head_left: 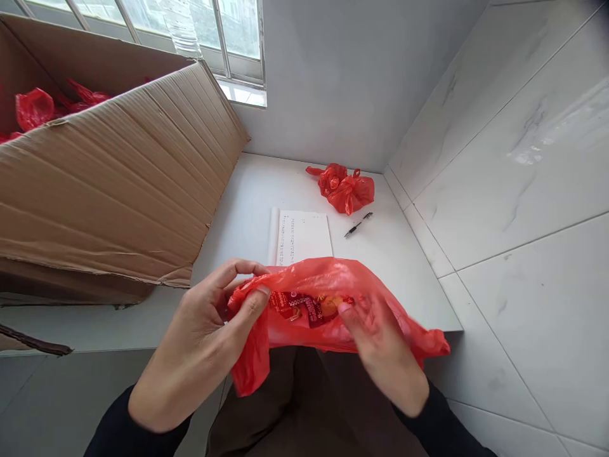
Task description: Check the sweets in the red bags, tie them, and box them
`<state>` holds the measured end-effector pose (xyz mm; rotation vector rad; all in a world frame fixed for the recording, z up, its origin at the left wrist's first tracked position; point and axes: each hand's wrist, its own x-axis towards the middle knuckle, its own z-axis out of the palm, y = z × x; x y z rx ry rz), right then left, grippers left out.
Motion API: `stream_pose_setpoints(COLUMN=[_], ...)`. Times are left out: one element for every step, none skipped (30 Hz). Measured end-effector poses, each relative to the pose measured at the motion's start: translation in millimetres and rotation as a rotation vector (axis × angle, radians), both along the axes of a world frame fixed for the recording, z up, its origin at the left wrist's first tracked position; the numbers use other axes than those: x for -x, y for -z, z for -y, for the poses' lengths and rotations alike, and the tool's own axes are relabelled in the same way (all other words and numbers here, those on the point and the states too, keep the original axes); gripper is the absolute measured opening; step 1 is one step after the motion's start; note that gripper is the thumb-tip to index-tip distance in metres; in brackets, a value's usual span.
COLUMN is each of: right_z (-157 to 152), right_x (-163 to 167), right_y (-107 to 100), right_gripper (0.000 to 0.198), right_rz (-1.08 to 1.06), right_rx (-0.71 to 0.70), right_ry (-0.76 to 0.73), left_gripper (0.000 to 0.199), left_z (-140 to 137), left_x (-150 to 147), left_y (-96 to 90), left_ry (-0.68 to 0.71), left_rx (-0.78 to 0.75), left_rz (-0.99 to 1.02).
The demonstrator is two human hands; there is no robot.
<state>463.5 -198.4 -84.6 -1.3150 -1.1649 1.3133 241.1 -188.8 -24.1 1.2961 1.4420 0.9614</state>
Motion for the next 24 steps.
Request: stream_pose_setpoints(right_z=[2, 4, 4, 2, -2, -8, -16, -24, -32, -39, -45, -50, -52, -52, -51, -48, -45, -42, -39, -36, -34, -33, -32, -32], right_x=[2, 5, 10, 16, 23, 30, 38, 45, 51, 55, 57, 57, 55, 51, 45, 39, 32, 25, 19, 13, 10, 7, 5, 4], right_y=[0, 1, 1, 3, 5, 8, 13, 18, 23, 28, 31, 33, 32, 30, 26, 21, 16, 11, 7, 3, 1, 0, 0, 1], right_gripper=[0.04, 0.042, 0.041, 0.041, 0.041, 0.04, 0.04, 0.038, 0.038, 0.038, 0.036, 0.035, 0.033, 0.032, 0.03, 0.027, 0.024, 0.024, 0.025, 0.027, 0.029, 0.029, 0.028, 0.028], right_rz=[0.214, 0.4, 0.537, 0.624, 0.69, 0.757, 0.836, 0.92, 0.991, 1.035, 1.05, 1.045, 1.035, 1.007, 0.953, 0.867, 0.749, 0.611, 0.467, 0.333, 0.223, 0.132, 0.061, 0.012], right_rx=[-0.111, -0.223, -0.318, -0.382, -0.423, -0.449, -0.461, -0.468, -0.472, -0.478, -0.48, -0.477, -0.474, -0.47, -0.455, -0.424, -0.373, -0.302, -0.215, -0.127, -0.051, 0.006, 0.048, 0.078], right_ry=[0.023, 0.004, -0.054, -0.145, -0.235, -0.304, -0.347, -0.367, -0.373, -0.377, -0.384, -0.389, -0.391, -0.385, -0.371, -0.356, -0.347, -0.348, -0.364, -0.388, -0.417, -0.442, -0.454, -0.454], left_gripper=[0.021, 0.017, 0.018, 0.022, 0.028, 0.031, 0.033, 0.032, 0.029, 0.026, 0.023, 0.021, 0.022, 0.025, 0.028, 0.03, 0.032, 0.033, 0.033, 0.033, 0.032, 0.032, 0.032, 0.032], left_z=[-1, -1, -1, -1, -1, -1, 0, 1, 1, 2, 3, 3, 3, 3, 3, 2, 2, 1, 0, 0, -1, -1, -1, -2], left_x=[0, 0, -1, -2, -4, -6, -7, -9, -10, -11, -11, -12, -11, -11, -10, -10, -9, -8, -8, -8, -8, -8, -8, -8], left_y=[1.4, 2.4, 3.1, 3.3, 3.1, 2.8, 2.3, 1.9, 1.5, 1.3, 1.3, 1.4, 1.6, 1.8, 2.1, 2.3, 2.5, 2.6, 2.6, 2.5, 2.4, 2.2, 2.1, 1.9], left_ry=[-0.002, -0.01, -0.017, -0.026, -0.035, -0.048, -0.06, -0.069, -0.075, -0.077, -0.078, -0.081, -0.088, -0.101, -0.115, -0.127, -0.136, -0.139, -0.138, -0.133, -0.129, -0.123, -0.117, -0.114], left_rx=[-0.022, -0.044, -0.063, -0.076, -0.085, -0.09, -0.091, -0.091, -0.09, -0.083, -0.072, -0.061, -0.051, -0.044, -0.044, -0.048, -0.051, -0.052, -0.05, -0.048, -0.045, -0.042, -0.041, -0.042], left_rz=[-0.022, -0.041, -0.054, -0.065, -0.075, -0.084, -0.091, -0.09, -0.085, -0.075, -0.058, -0.04, -0.027, -0.022, -0.023, -0.024, -0.026, -0.025, -0.019, -0.014, -0.009, -0.006, -0.004, -0.004])
